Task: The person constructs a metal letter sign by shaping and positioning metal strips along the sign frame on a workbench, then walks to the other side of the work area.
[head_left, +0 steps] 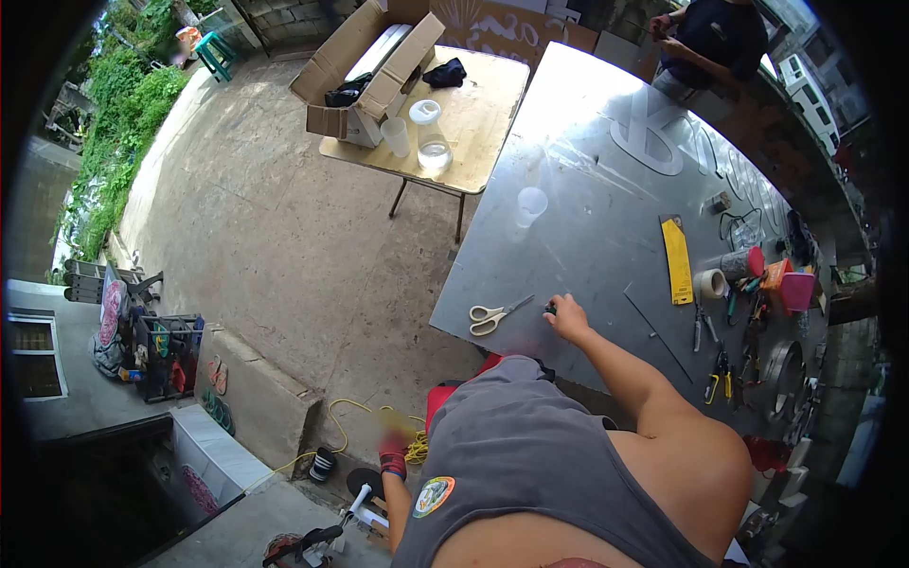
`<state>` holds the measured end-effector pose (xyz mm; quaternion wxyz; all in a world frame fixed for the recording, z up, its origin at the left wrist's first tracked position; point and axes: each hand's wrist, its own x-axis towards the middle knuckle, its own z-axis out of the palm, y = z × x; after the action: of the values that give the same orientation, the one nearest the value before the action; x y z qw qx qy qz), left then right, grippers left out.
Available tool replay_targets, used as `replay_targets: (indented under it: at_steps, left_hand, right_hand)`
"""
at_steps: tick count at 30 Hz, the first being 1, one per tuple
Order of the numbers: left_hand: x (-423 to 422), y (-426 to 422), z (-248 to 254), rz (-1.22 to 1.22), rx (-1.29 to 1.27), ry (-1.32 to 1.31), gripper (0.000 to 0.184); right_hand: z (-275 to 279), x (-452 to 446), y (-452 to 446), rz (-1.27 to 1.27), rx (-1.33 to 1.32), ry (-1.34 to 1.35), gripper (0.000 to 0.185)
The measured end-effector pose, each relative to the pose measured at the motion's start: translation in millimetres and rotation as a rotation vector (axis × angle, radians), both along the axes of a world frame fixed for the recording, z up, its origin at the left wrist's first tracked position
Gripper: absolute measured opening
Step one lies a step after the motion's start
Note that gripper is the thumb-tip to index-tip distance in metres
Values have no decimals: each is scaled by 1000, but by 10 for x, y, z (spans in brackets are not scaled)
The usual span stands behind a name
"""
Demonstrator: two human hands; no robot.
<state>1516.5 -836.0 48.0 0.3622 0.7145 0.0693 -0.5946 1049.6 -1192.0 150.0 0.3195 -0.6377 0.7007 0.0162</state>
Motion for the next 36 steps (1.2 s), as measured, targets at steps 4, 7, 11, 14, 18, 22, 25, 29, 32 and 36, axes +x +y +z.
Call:
replay_targets:
  at_steps: [4, 7, 11, 14, 18, 22, 25, 29, 32, 36]
  left_hand:
    - [194, -446, 294, -3, -61, -241, 48]
    - [256, -513, 224, -88, -65, -243, 47]
    - [232, -172, -444, -160, -153, 77, 44]
    - [-146, 48, -445, -535, -38, -202, 39]
    - [-358, 305, -498, -938, 21, -428, 32]
    - [-437, 400, -375, -509, 153, -192, 26]
    - [-467, 371, -318, -284, 206, -103, 22]
    - [-320, 392, -390, -230, 26, -132, 30]
    - [-392, 350, -188, -210, 124, -151, 36]
    - [-581, 525, -320, -341, -204, -364, 30]
  right_hand:
    - [-120, -212, -41, -57, -24, 37, 37]
    - [-152, -218, -59, -66, -26, 35, 38]
    - [-184, -145, -55, -43, -27, 21, 40]
    - [-231, -121, -12, -18, -32, 15, 42]
    - [-290, -114, 19, -2, -21, 41, 42]
    - [-261, -130, 21, 15, -11, 64, 42]
    - [-314, -150, -20, 32, -6, 71, 42]
    - [-392, -169, -39, 59, -7, 95, 43]
    - [-417, -174, -21, 81, -7, 108, 43]
    - [-418, -181, 3, 100, -13, 118, 44]
